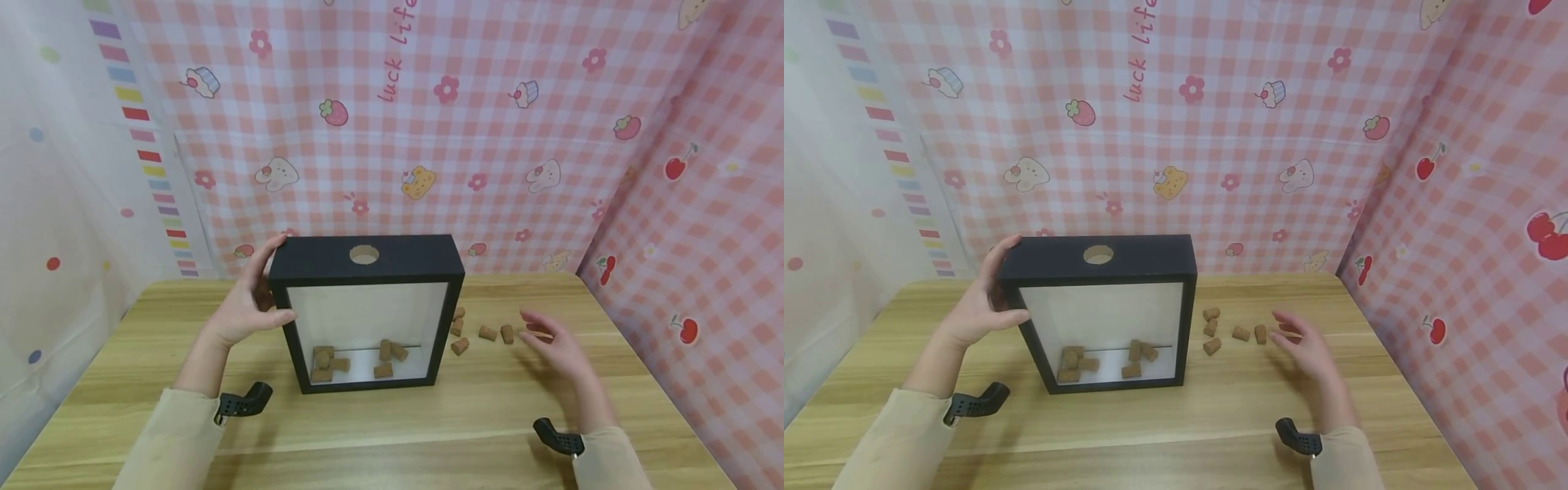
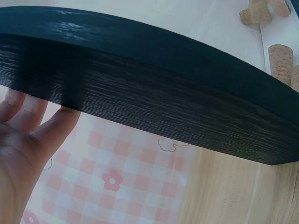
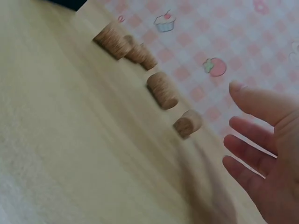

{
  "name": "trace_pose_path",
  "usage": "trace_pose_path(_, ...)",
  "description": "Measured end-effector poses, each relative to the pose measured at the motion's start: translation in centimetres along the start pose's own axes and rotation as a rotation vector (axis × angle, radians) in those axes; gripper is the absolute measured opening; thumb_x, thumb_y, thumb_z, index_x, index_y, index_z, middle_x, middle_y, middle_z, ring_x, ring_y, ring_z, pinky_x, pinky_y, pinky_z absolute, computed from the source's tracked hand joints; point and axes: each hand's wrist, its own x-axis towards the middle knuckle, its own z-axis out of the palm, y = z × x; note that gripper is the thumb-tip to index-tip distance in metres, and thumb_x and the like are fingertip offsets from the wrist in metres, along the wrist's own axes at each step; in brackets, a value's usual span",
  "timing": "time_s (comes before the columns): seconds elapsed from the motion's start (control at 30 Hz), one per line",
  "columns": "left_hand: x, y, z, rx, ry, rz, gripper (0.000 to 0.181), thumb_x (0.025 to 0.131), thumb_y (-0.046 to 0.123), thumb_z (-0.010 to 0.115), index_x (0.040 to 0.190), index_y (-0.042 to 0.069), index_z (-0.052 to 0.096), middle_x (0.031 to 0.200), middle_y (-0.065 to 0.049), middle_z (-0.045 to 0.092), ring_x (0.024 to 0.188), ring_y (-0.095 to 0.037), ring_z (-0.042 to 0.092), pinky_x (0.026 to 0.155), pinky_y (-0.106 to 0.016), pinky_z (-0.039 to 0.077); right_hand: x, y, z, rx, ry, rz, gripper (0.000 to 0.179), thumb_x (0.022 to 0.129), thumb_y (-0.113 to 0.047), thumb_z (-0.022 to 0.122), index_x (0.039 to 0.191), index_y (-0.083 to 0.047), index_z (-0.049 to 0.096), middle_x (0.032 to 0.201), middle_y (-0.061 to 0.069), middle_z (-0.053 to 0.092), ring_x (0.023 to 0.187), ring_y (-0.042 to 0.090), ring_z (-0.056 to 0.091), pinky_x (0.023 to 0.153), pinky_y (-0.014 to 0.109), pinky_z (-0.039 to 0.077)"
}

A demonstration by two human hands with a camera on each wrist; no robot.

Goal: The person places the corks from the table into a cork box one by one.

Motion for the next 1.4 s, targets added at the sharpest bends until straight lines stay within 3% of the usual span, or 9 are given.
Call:
trace_pose_path(0.13,0.0,0.0,0.0,0.006,0.003,-0.003,0.106,0.074,-0.018,0.07,0.158,0.022,0.02,0.117,-0.008,0.061,0.093,-0.017,0.063,0.076,-0.029,0.054,0.0,0.8,0.5,-0.017,-0.037,0.011,0.049,0.096,-0.004,0.063,0.139,0.013,0.046,0.136,0.033,0.05,0.117,0.046,0.054,0.098,0.048,0.044)
trace_pose_path(0.3,0.0,-0.1,0.0,-0.007,-0.002,-0.003,0.106,0.074,-0.018,0.07,0.158,0.022,0.019,0.121,-0.008,0.059,0.096,-0.017,0.063,0.078,-0.029,0.053,0.3,1.4,1.0,-0.021,-0.052,0.026,0.05,0.097,-0.006,0.063,0.14,0.012,0.045,0.135,0.033,0.05,0.118,0.047,0.053,0.099,0.057,0.04)
trace_pose_path(0.5,0.0,-0.4,-0.1,-0.052,-0.013,-0.014,0.105,0.078,-0.015,0.072,0.159,0.021,0.015,0.137,-0.008,0.047,0.106,-0.018,0.06,0.081,-0.03,0.053,1.0,1.5,1.4,-0.044,-0.069,0.008,0.05,0.095,-0.006,0.066,0.138,0.011,0.048,0.129,0.033,0.055,0.116,0.046,0.055,0.098,0.055,0.042)
trace_pose_path(0.63,0.1,-0.4,0.0,-0.068,-0.022,-0.015,0.105,0.08,-0.011,0.074,0.159,0.021,0.013,0.142,-0.008,0.039,0.106,-0.016,0.058,0.079,-0.029,0.053,1.2,1.7,1.7,-0.057,-0.067,0.002,0.049,0.093,-0.005,0.068,0.136,0.012,0.051,0.127,0.031,0.057,0.113,0.041,0.056,0.096,0.042,0.045)
trace_pose_path(0.77,0.2,-0.5,0.0,-0.084,-0.033,-0.008,0.105,0.08,-0.009,0.075,0.159,0.022,0.013,0.141,-0.007,0.04,0.106,-0.016,0.058,0.079,-0.029,0.053,1.3,1.7,1.8,-0.065,-0.063,0.013,0.048,0.093,-0.005,0.069,0.135,0.011,0.052,0.128,0.03,0.057,0.115,0.04,0.056,0.096,0.034,0.044)
trace_pose_path(1.1,0.2,-0.6,0.1,-0.116,-0.044,0.025,0.106,0.081,-0.006,0.077,0.159,0.016,0.009,0.138,-0.007,0.044,0.109,-0.018,0.058,0.082,-0.03,0.053,1.3,1.9,1.9,-0.084,-0.058,0.012,0.044,0.092,-0.003,0.068,0.132,0.011,0.055,0.126,0.028,0.059,0.114,0.039,0.057,0.096,0.038,0.045)
trace_pose_path(1.4,0.3,-0.8,0.1,-0.119,-0.032,0.029,0.105,0.08,-0.004,0.079,0.159,0.022,0.015,0.142,-0.006,0.039,0.115,-0.018,0.055,0.086,-0.03,0.052,1.2,2.0,1.9,-0.103,-0.048,0.034,0.04,0.093,-0.003,0.068,0.13,0.009,0.058,0.124,0.027,0.061,0.112,0.039,0.058,0.096,0.047,0.044)
